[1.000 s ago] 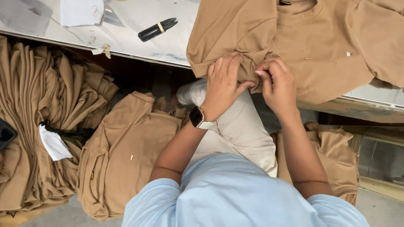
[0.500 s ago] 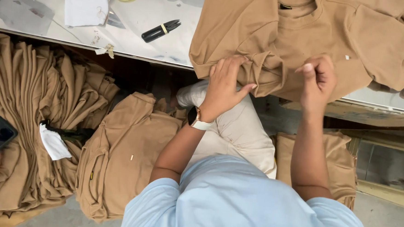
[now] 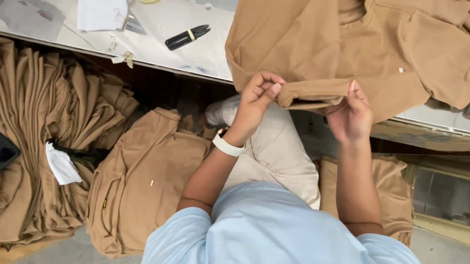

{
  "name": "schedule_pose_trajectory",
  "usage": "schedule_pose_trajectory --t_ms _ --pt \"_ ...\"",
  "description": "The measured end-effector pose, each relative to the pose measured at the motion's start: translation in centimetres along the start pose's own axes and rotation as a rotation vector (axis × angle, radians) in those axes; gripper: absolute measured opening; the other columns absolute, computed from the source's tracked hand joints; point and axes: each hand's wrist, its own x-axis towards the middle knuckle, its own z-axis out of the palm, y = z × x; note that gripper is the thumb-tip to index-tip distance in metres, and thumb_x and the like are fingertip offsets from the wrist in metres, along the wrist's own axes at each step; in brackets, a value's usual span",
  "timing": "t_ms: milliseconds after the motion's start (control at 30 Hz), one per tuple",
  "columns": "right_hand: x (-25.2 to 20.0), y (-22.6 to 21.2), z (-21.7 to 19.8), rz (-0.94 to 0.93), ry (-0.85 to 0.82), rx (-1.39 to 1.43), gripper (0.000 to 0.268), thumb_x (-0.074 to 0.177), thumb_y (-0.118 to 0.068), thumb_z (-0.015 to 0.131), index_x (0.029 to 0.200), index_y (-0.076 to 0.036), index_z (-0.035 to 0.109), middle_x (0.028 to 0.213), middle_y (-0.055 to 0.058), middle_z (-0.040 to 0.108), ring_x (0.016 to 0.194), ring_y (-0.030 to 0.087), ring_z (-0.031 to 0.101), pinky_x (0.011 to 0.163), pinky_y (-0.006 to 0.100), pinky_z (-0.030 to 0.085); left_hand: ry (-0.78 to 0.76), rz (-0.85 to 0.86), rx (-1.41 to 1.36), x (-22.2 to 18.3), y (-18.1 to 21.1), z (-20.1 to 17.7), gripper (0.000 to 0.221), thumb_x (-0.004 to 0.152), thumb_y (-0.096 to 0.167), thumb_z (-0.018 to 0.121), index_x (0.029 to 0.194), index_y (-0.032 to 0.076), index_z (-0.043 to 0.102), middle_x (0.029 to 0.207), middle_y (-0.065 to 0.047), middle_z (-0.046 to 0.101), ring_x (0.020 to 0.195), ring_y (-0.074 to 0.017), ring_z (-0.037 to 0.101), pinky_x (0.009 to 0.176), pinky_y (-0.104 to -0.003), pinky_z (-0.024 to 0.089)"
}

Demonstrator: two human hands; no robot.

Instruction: Inspecting and folding brown t-shirts at a quality control station in a garment factory.

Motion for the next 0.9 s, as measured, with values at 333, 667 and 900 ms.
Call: schedule_pose_trajectory --t_ms 333,667,900 --pt "-0.1 0.0 1.3 0.139 -0.085 0.337 0.025 0.108 -0.025 0.045 0.108 -0.008 0.062 0.112 0.018 0.076 0.112 0.036 0.075 0.103 0.055 0.056 -0.054 0.076 -0.152 -0.9 0.6 -0.3 0.016 0.11 0.014 0.052 0.122 0.005 0.056 0.106 -0.001 0.065 0.097 -0.003 0.058 0.091 -0.022 0.046" --pt "-4.4 -6.4 13.4 -0.796 -0.132 -0.72 0.022 0.097 -0.007 0.073 0.11 0.007 0.062 0.111 0.018 0.047 0.108 0.032 0.046 0.098 0.043 0.04 -0.016 -0.047 -0.216 -1.0 3.7 0.6 0.026 0.102 0.002 0.065 0.128 -0.001 0.061 0.106 -0.011 0.074 0.095 -0.0088 0.069 0.089 -0.023 0.055" --pt "-4.1 -7.2 16.2 -0.894 -0.255 -0.806 0.032 0.085 -0.006 0.089 0.105 0.012 0.072 0.093 0.02 0.06 0.083 0.029 0.054 0.077 0.041 0.049 0.007 -0.072 -0.173 -1.4 4.3 1.1 0.028 0.098 -0.001 0.069 0.126 -0.001 0.066 0.104 -0.01 0.075 0.095 -0.0086 0.072 0.088 -0.022 0.058"
